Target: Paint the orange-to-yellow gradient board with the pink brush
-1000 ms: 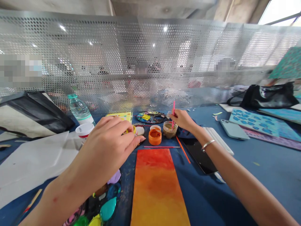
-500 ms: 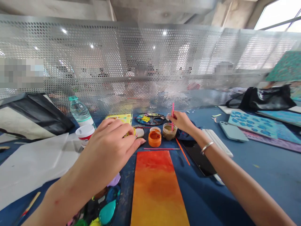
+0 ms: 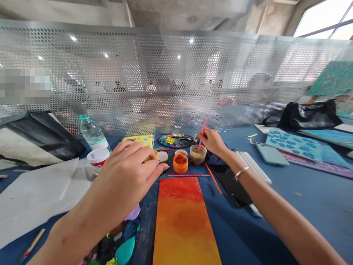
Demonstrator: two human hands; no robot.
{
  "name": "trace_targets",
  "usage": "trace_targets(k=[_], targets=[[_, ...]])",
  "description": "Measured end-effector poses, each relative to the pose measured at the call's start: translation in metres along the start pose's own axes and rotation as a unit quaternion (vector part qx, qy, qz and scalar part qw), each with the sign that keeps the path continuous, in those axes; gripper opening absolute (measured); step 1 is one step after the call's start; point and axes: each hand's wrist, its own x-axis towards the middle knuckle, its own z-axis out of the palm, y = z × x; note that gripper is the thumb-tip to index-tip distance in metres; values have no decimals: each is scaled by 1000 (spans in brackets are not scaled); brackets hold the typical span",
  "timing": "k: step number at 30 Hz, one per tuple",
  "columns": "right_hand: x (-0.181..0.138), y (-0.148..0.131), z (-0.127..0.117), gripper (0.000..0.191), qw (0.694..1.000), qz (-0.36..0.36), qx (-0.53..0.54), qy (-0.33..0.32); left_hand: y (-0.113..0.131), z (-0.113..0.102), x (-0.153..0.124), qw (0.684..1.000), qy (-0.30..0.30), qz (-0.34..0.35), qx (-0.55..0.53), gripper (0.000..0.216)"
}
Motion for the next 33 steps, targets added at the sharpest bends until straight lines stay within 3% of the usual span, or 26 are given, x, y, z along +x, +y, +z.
trace_targets(k=[15,27,30,33], targets=[[-2,-5,-3,31,999,16,-4,-29,1,-1,1,1000,-12,-3,5,35],[-1,-1,-3,30,999,-15,45,-23,1,-3,1,1000,-11,-7,-6,33],[-1,1,-16,18,997,-26,66,4,0,-3,2,1000,-10,-3,-2,32],[-3,1,-38,28,993,-20,88,79,0,-2,2,1000,-10,0,-5,32]])
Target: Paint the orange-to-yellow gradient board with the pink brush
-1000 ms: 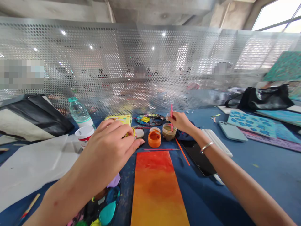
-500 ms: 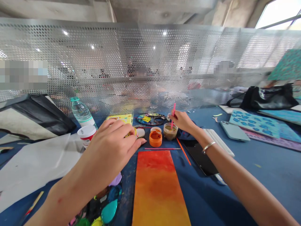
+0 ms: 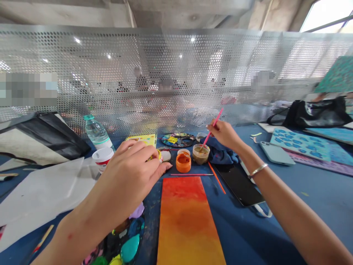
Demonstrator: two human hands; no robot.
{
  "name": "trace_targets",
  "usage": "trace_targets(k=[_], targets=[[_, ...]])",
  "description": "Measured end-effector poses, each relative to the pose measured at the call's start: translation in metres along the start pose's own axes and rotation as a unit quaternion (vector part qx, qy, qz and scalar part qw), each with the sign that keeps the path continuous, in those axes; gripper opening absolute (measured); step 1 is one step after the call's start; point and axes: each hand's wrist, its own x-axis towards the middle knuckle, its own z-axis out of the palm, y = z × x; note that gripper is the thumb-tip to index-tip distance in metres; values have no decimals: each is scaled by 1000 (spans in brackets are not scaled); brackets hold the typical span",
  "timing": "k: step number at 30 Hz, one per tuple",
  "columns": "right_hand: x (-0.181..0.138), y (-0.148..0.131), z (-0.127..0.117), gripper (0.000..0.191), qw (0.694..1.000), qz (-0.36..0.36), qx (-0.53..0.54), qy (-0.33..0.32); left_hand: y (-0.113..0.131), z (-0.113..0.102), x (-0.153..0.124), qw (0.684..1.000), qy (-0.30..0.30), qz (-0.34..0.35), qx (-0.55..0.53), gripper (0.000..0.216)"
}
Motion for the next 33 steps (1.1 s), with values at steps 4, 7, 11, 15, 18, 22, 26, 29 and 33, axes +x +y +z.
trace_targets(k=[4,7,11,15,18,22,26,29,33], targets=[[-1,-12,-22,30,997,-3,19,74,-1,2,0,1000,-2,0,0,34],[-5,-23,-22,29,995,-16,21,92,-1,4,0,1000,-6,-7,-4,36],[-10,-36,-11,30,997,-46,18,64,-1,4,1,1000,-8,-6,-4,38],[-13,-45,-4,26,996,-85,24,10,-1,4,0,1000,-11,-10,-10,37],[-14,-47,-7,26,994,-102,32,-8,-1,5,0,1000,-17,-20,-12,38],[-14,-44,-17,25,993,-113,42,0,-1,4,0,1000,-22,-18,-11,39],[-12,-37,-30,22,991,-120,52,10,-3,3,-3,1000,-18,-10,-6,36],[-12,-32,-39,16,991,-122,53,10,-4,3,-4,1000,-13,-9,1,34],[-13,-30,-46,9,991,-127,48,-6,-5,3,-5,1000,-14,-5,14,33]])
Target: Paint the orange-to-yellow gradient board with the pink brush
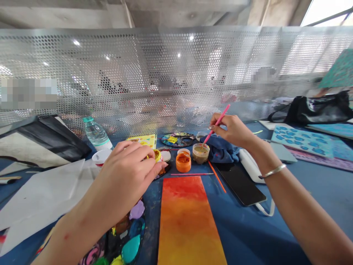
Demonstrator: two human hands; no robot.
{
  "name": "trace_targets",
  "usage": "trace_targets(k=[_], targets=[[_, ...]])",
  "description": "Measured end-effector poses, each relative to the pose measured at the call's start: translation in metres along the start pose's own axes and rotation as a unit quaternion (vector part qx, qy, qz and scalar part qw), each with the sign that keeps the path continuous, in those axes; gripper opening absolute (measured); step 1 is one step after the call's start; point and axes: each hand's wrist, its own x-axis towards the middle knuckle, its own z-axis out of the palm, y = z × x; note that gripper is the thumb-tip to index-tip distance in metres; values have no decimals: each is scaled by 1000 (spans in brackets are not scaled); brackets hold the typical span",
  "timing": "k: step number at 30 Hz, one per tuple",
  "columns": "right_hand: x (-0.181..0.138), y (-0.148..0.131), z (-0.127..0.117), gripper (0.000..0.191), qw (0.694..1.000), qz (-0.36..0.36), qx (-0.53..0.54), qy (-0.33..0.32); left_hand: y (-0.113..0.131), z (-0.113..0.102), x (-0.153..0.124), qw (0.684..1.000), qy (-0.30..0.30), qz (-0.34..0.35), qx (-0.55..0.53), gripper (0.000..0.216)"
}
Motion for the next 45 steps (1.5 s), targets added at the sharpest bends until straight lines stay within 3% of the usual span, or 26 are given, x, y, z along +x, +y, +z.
trace_targets(k=[12,22,29,35,39,45], targets=[[1,-16,12,8,993,-6,-41,-111,0,-1,0,1000,1,-4,3,33],[0,-12,2,8,996,8,-47,-71,2,-5,2,1000,-3,-14,-16,35],[0,-15,10,11,993,2,-40,-115,5,-8,4,999,-8,-21,-27,34],[0,-12,2,10,998,16,-30,-46,6,-10,4,999,-9,-20,-28,34],[2,1,15,18,998,48,-33,-19,7,-11,4,999,-17,-22,-22,37],[0,30,52,24,992,109,-22,-61,11,-12,3,999,-20,-34,-18,36]])
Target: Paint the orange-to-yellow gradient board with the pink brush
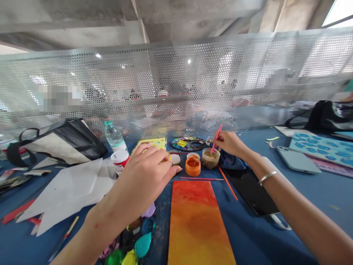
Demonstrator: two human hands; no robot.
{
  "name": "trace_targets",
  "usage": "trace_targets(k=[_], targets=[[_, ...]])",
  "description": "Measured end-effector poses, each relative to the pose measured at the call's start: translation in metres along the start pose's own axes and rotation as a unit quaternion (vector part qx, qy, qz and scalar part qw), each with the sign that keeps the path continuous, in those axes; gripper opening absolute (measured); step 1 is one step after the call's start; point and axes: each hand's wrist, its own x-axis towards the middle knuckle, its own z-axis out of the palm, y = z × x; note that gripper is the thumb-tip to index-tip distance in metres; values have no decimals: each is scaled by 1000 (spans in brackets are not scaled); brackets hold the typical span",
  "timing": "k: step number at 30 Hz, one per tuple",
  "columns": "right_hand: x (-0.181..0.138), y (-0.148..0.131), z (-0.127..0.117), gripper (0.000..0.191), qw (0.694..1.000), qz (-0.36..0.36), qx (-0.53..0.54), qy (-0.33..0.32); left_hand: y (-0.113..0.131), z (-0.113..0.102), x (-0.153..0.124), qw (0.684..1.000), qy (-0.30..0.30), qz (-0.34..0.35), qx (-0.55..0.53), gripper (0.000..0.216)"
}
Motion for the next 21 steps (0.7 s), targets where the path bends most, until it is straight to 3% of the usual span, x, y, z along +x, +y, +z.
trace_targets(k=[4,21], targets=[[1,9,8,27,1000,8,9,-22,1,-1,0,1000,-6,2,13,37],[0,8,3,26,999,18,18,-43,0,1,1,1000,-5,3,4,33]])
